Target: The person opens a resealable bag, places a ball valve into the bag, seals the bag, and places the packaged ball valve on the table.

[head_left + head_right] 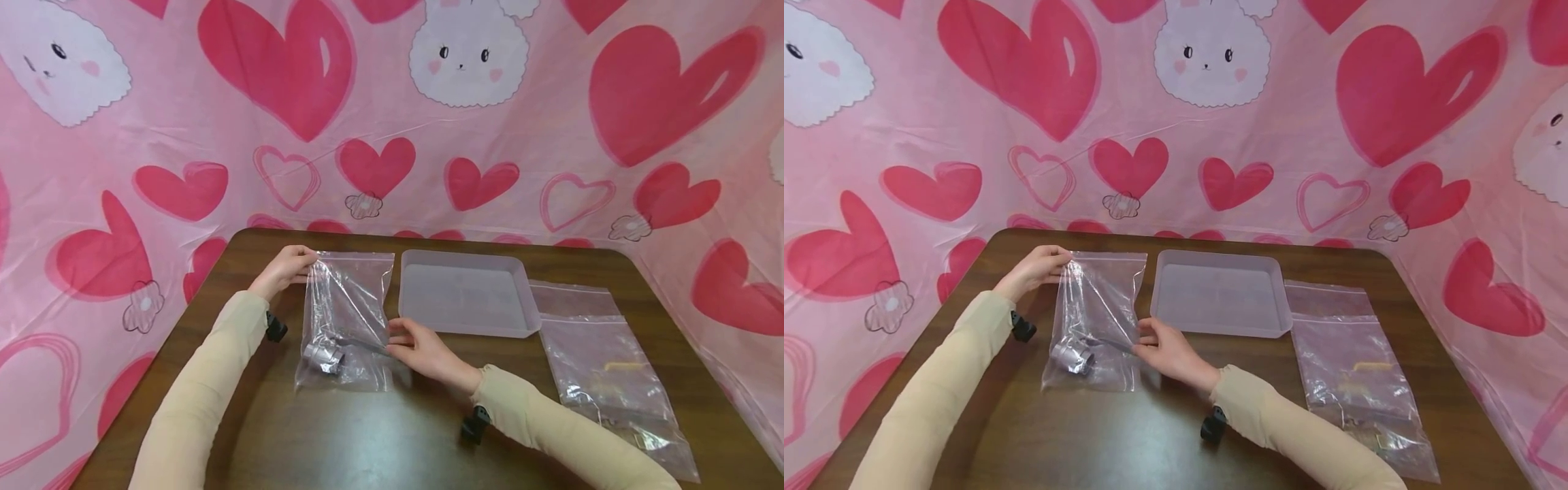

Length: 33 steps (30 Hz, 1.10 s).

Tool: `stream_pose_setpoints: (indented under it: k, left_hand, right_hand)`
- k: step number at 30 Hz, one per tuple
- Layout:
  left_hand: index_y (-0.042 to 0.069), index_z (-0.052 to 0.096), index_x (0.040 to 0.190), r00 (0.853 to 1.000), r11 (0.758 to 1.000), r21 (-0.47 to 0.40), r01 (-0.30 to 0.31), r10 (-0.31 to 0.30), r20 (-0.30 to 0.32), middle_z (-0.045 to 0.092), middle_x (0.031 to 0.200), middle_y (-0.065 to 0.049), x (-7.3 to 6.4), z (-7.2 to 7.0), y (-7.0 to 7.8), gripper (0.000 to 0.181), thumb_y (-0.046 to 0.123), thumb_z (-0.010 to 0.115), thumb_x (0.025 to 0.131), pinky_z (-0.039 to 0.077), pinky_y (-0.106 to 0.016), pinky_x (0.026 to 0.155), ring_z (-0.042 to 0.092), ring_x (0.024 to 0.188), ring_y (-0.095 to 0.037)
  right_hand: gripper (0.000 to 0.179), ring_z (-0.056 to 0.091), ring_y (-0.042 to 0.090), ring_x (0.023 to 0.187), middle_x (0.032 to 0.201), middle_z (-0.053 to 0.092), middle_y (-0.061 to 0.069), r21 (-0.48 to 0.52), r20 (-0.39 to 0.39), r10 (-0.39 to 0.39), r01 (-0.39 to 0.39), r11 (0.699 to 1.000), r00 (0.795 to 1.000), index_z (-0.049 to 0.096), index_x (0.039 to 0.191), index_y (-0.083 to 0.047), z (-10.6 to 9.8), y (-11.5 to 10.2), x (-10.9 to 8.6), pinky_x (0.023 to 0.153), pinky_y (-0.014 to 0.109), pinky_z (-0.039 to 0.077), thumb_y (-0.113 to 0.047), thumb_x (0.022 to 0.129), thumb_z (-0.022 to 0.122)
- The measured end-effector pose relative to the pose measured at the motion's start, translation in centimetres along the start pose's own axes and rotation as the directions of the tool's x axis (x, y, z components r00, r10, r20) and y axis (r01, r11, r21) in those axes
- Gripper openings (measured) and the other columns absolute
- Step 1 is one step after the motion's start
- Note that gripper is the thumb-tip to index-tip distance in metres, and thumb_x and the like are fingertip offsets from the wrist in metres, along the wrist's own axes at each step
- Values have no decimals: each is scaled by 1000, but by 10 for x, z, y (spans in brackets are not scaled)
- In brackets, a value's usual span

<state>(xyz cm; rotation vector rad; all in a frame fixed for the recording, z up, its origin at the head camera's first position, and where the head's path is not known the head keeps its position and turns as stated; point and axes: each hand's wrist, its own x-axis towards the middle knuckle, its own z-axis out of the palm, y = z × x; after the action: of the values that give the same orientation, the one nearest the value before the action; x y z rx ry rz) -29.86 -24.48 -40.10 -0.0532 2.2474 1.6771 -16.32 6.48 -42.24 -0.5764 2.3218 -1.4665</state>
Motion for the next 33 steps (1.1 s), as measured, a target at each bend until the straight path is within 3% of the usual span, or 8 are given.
stream_pose_setpoints:
  k: [9,13,17,21,24,26,30,33]
  left_hand:
    - [-8,49,112,1000,1000,23,15,-15,25,63,82,3,9,0,-5,21,12,46,104,58,-22,70,67,70,-4]
    - [-13,48,117,1000,999,37,13,-14,24,71,85,-5,12,3,-6,26,9,47,104,59,-22,68,69,68,-5]
    - [-16,51,123,1000,996,90,12,-10,-29,72,94,-13,15,6,-7,34,10,51,102,59,-22,69,67,68,-5]
    - [-15,60,118,994,980,199,8,14,-112,71,91,-13,17,7,-9,33,12,58,99,59,-22,68,63,66,-5]
    - [-11,65,111,984,945,327,-18,74,-160,72,92,-17,20,8,-12,29,13,63,96,60,-25,69,66,69,-11]
    - [-9,65,109,975,901,431,-45,135,-179,71,98,-21,22,9,-13,27,14,65,94,59,-30,76,68,78,-18]
    - [-7,60,114,954,812,572,-117,251,-162,66,111,-28,24,11,-15,31,12,67,90,51,-48,92,63,101,-38]
    - [-9,57,120,941,770,618,-158,307,-143,62,117,-31,25,15,-14,38,11,66,89,47,-55,98,59,109,-44]
  right_hand:
    - [41,63,41,118,131,57,30,-6,27,-27,27,1000,999,50,129,11,-1,-2,-1,95,44,55,-8,95,62]
    - [41,62,41,119,133,56,30,-6,49,-27,27,1000,998,49,130,11,1,-2,1,96,43,54,-8,95,61]
    - [42,62,41,120,135,55,31,-16,61,-18,19,1000,998,49,131,11,2,-2,4,98,44,53,-9,96,61]
    - [43,62,42,120,134,55,32,-26,74,-22,24,999,997,48,131,13,2,-2,5,98,43,54,-9,96,60]
    - [43,61,42,121,134,56,31,-20,81,-17,18,1000,997,48,132,12,2,-3,6,99,45,53,-8,96,60]
    - [43,61,42,122,134,56,31,-18,87,-15,17,1000,996,48,133,12,2,-3,6,100,46,52,-9,97,59]
    - [42,60,41,123,135,57,29,-11,107,-22,23,1000,994,48,133,10,-2,-3,6,101,45,51,-10,98,59]
    - [42,60,40,123,136,57,28,-20,116,-34,36,999,993,49,134,8,-8,-3,4,101,45,51,-11,98,59]
